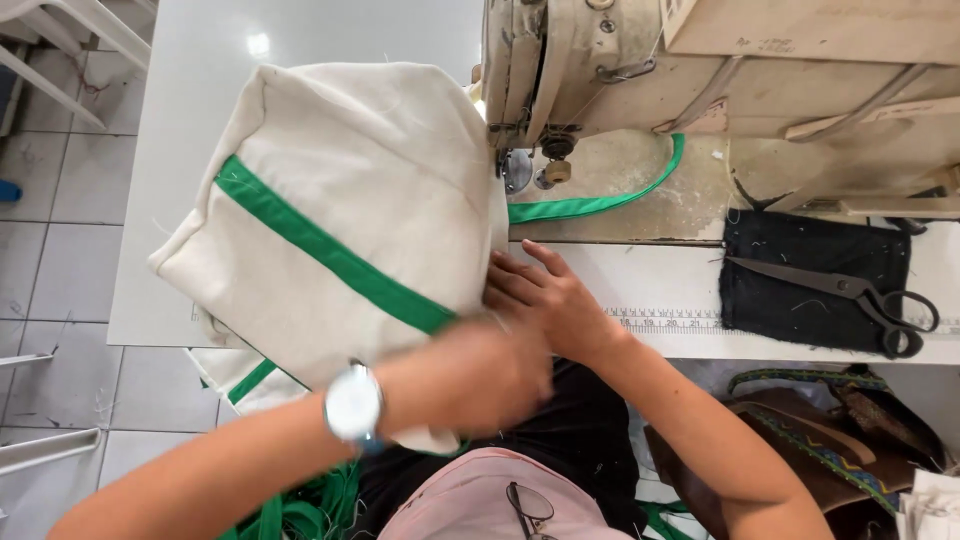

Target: Finishing a canvas bag by positioning it under a sewing machine and trimming excess straps with scissors.

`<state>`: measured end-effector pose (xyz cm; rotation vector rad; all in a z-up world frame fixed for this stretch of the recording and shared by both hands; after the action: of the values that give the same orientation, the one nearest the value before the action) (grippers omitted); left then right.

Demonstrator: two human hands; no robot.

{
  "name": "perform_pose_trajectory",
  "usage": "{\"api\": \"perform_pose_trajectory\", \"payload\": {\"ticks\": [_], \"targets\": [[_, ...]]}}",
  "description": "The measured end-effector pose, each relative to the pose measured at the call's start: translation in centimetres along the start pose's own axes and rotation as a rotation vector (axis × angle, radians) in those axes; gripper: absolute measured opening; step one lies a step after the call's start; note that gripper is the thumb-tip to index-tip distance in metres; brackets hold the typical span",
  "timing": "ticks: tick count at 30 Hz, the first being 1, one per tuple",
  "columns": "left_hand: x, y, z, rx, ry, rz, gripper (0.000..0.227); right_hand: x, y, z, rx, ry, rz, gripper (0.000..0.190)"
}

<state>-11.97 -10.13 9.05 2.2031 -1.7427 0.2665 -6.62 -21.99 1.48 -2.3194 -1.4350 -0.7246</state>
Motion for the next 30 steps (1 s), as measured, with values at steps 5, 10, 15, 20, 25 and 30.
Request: {"api": "perform_pose_trajectory", "payload": {"ticks": [5, 10, 15, 20, 25, 30], "targets": [[-6.5, -16.0, 0.9, 0.804, -0.079, -0.586, 0.051, 1.9, -1.4, -2.2, -0.169, 0.228, 0.071, 0.023], [-4.8, -12.5, -0.6, 0.563, 0.08, -0.316, 0.041, 2.4, -1.5, -3.0, -0.208, 0.309, 0.123, 0.032], [-4.3, -10.9, 0.4, 0.144, 0.288, -0.08, 0.008, 2.4, -1.9, -3.1, -0.159, 0.348, 0.146, 0.032], [-5.3, -12.2, 2.3, 0.017, 0.119, -0.183, 0.018, 2.5, -1.6, -3.3, -0.081, 0.339, 0.122, 0.022], [-5.7, -13.4, 3.2, -0.11, 0.033, -0.266, 0.016, 1.8, -1.4, -2.4, -0.018, 0.244, 0.103, 0.023], [-4.5, -12.4, 0.9, -0.137, 0.048, -0.288, 0.042, 0.8, -0.7, -1.3, 0.084, 0.148, 0.131, 0.028]]}}
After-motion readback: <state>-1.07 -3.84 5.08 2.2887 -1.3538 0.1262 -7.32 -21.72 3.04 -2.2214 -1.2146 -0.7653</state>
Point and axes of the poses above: each hand's wrist, its own x-axis towards the middle knuckle, its own z-axis out of the palm, y = z × x, the point moved 4 cm from there along x, towards the middle knuckle, and after that the axes turned 3 degrees about -x, right-handed, at the moved point
